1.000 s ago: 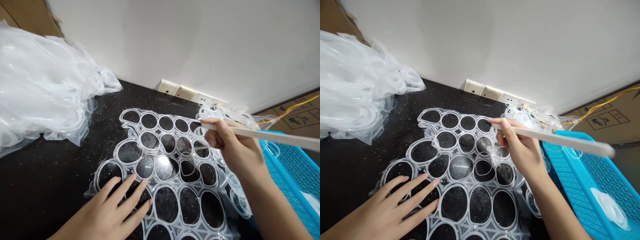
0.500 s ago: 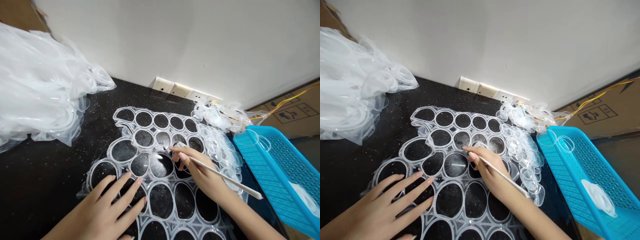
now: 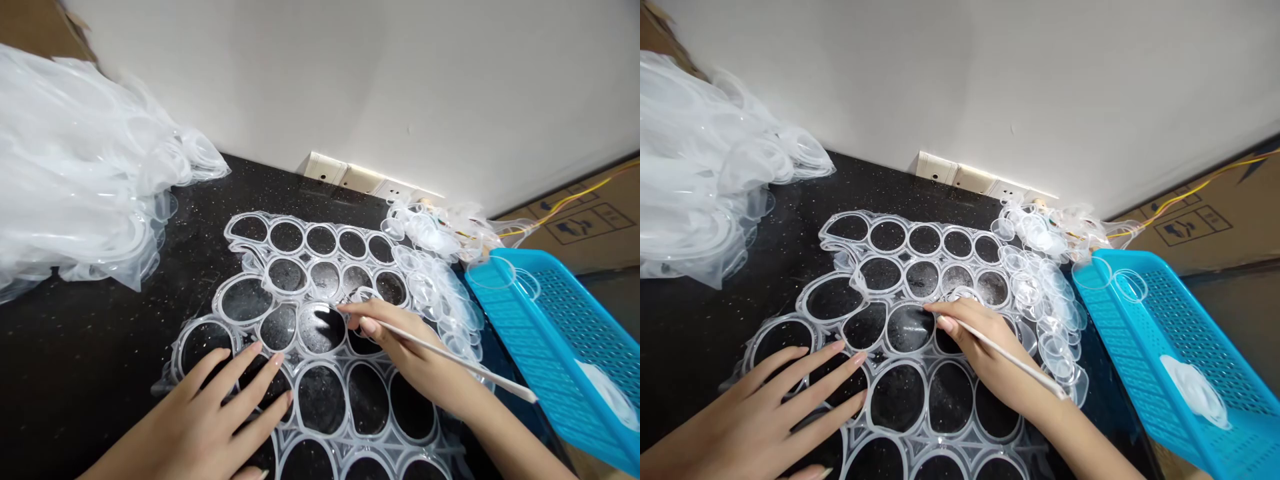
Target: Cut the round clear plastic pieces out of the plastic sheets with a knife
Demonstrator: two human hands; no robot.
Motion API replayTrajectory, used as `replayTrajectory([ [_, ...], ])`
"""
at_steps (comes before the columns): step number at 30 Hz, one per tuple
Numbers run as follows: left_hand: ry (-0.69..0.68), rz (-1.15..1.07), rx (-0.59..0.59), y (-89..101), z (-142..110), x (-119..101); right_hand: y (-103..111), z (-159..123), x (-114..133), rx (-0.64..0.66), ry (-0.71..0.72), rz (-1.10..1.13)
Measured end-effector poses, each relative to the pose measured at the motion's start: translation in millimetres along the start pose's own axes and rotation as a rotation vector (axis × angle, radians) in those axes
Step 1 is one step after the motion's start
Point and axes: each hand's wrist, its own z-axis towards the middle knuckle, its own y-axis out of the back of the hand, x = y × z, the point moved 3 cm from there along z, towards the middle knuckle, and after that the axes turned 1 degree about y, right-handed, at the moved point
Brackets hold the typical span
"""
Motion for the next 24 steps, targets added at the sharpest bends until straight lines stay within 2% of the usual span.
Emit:
replayTrajectory([
  [9,0.006,0.001,-0.004,-0.9,1.3,0.4,-9.5,4.5,-4.5,0.057,-0.112,0.305],
  [16,0.017,0.025,-0.005,0.1,0.0,0.3,-12.2,6.6,-6.0,0.054,-0.135,0.382],
  [21,0.009,0.007,-0.005,-4.3,-0.6,1.4,-16.7,7.8,-13.7,0.031,-0.271,0.734],
  [24,-0.004,0.008,0.003,-1.9,0.3,1.9,-12.5,10.1,-13.5,0.022,-0.303,0.913],
])
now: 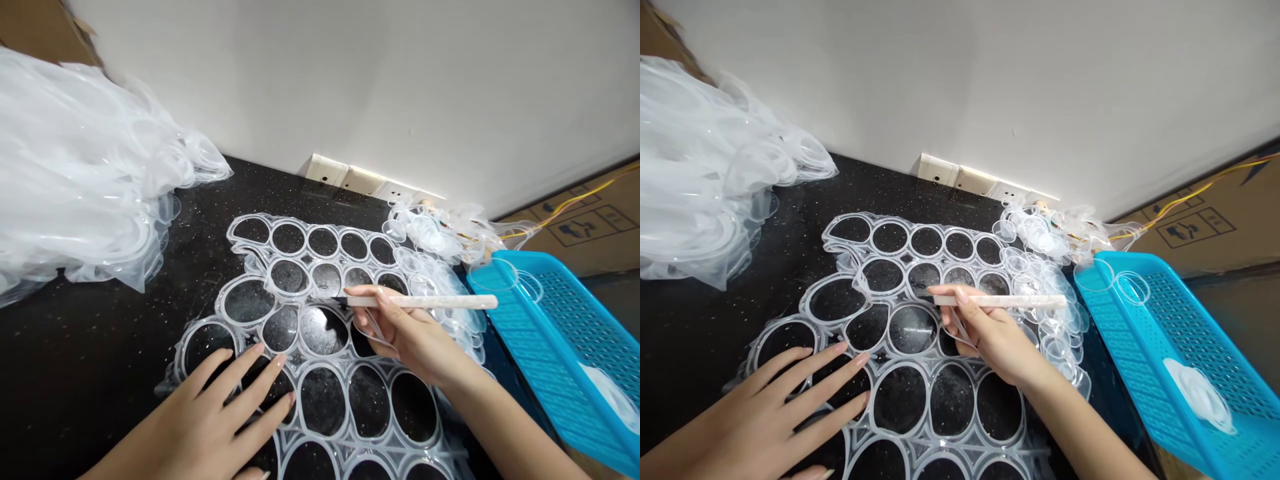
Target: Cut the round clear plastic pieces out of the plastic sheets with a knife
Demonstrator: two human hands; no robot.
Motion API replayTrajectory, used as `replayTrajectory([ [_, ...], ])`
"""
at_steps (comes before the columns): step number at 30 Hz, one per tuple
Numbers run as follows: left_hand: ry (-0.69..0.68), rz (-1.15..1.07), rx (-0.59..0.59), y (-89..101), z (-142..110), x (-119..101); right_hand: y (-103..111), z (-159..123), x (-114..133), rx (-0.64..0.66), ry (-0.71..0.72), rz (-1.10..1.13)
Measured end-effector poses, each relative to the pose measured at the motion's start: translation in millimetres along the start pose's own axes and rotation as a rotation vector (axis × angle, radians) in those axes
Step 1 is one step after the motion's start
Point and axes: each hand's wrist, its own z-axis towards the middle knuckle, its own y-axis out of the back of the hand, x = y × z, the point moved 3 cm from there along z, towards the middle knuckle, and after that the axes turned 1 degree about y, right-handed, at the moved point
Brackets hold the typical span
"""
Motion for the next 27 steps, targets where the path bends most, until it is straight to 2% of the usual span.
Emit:
replayTrajectory([
  [3,-0.020,-0.023,-0.016,8.1,2.7,1.7,5.9,-0.2,14.4,-0.024,0.040,0.061],
  [6,0.048,-0.072,-0.092,16.9,5.1,7.7,13.4,-0.1,35.0,-0.135,0.162,0.001],
  [10,0.197,-0.014,-0.182,20.5,1.5,17.0,8.2,2.7,58.5,-0.355,0.448,-0.275],
  [12,0.229,0.021,-0.171,18.1,-2.8,19.2,-6.0,7.6,61.7,-0.383,0.537,-0.454],
  [14,0.223,0.024,-0.140,14.2,-7.4,19.4,-26.9,16.6,57.7,-0.266,0.550,-0.617],
  [16,0.215,0.015,-0.111,10.3,-11.2,18.9,-49.8,27.0,49.6,-0.056,0.548,-0.722],
  [18,0.217,0.015,-0.099,8.0,-13.2,18.6,-69.4,36.2,40.7,0.147,0.553,-0.759],
  [20,0.218,0.025,-0.079,6.8,-13.6,18.9,-82.4,44.0,32.2,0.296,0.525,-0.754],
  [22,0.185,0.042,-0.068,7.0,-13.0,18.9,-88.4,50.3,25.3,0.362,0.467,-0.750],
  [27,0.151,0.071,-0.039,7.9,-16.0,21.0,-87.8,56.9,17.3,0.340,0.343,-0.713],
])
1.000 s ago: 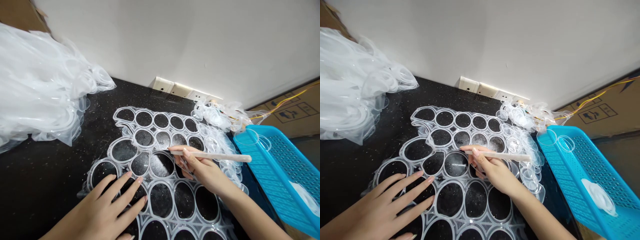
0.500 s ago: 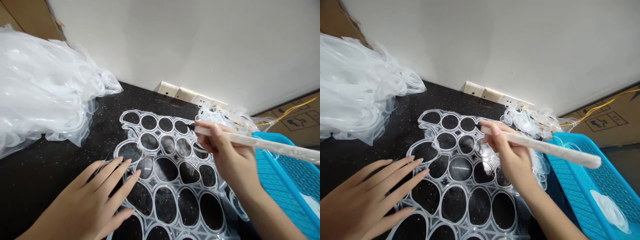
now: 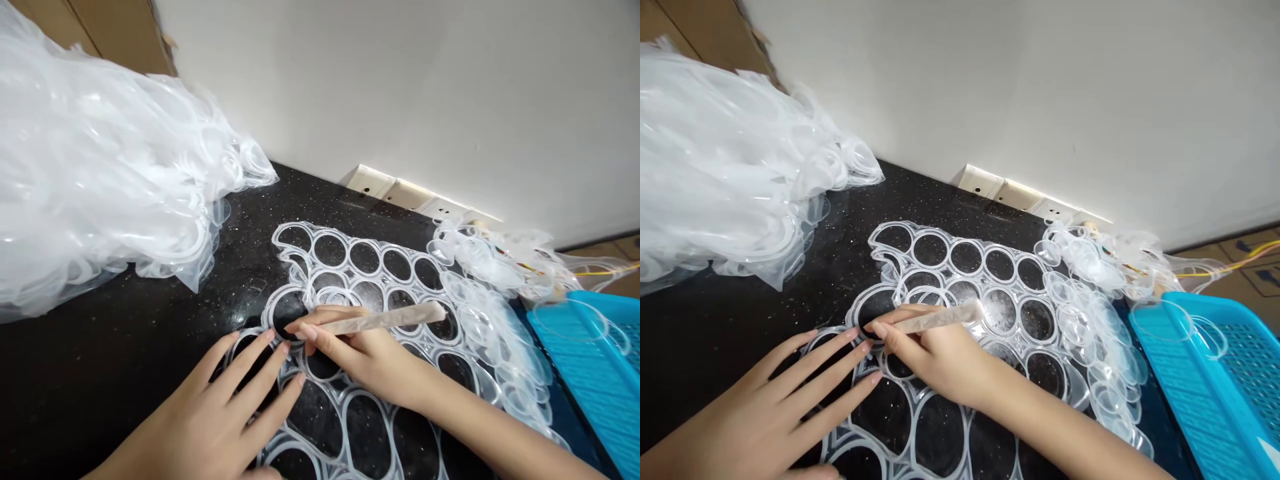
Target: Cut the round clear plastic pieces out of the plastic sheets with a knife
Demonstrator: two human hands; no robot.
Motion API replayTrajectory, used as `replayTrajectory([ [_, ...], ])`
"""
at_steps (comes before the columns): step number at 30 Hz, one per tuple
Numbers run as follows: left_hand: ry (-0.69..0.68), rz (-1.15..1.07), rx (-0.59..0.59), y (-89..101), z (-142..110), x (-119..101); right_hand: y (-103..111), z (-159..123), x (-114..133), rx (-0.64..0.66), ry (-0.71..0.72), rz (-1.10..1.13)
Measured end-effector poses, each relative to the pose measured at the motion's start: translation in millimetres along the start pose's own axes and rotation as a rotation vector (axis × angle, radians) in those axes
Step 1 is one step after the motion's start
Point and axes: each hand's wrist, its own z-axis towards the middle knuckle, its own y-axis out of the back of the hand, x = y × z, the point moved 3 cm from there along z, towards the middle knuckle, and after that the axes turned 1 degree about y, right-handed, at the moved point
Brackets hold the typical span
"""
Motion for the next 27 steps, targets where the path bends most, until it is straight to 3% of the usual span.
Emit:
replayTrajectory([
  [10,0.002,0.007,0.048,-0.8,-4.3,1.2,0.1,-1.9,2.6,-0.011,0.024,-0.007],
  [21,0.025,-0.008,0.052,0.6,-6.4,0.8,-5.2,-6.8,9.3,0.042,0.148,-0.266],
  [27,0.001,0.010,0.060,3.7,-5.5,3.8,5.6,-14.1,10.0,0.103,0.172,-0.388],
])
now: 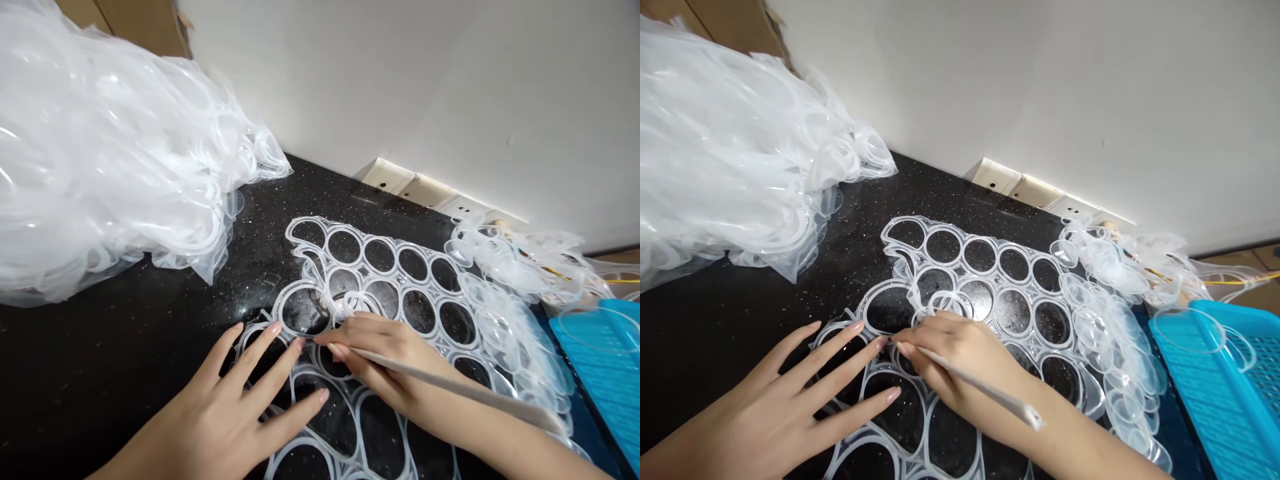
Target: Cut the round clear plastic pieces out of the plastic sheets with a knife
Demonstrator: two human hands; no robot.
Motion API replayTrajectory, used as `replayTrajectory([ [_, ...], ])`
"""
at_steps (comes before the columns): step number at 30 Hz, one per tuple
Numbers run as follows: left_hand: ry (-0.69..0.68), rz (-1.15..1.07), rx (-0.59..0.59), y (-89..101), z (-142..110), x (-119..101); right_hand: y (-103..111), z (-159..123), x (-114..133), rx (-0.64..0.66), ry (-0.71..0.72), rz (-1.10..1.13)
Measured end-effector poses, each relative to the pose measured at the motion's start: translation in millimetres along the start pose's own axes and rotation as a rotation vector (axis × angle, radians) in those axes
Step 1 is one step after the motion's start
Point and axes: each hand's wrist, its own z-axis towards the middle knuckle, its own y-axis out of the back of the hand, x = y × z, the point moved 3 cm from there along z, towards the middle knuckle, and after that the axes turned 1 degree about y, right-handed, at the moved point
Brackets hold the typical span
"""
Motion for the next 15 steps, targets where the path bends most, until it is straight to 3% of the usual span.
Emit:
replayTrajectory([
  [7,-0.031,0.026,0.033,0.8,1.3,-1.2,-3.3,-8.9,-3.9,-0.061,0.076,-0.291],
  [15,-0.022,0.016,-0.047,-2.6,1.0,-2.8,-15.8,2.2,0.5,-0.148,0.322,-0.622],
])
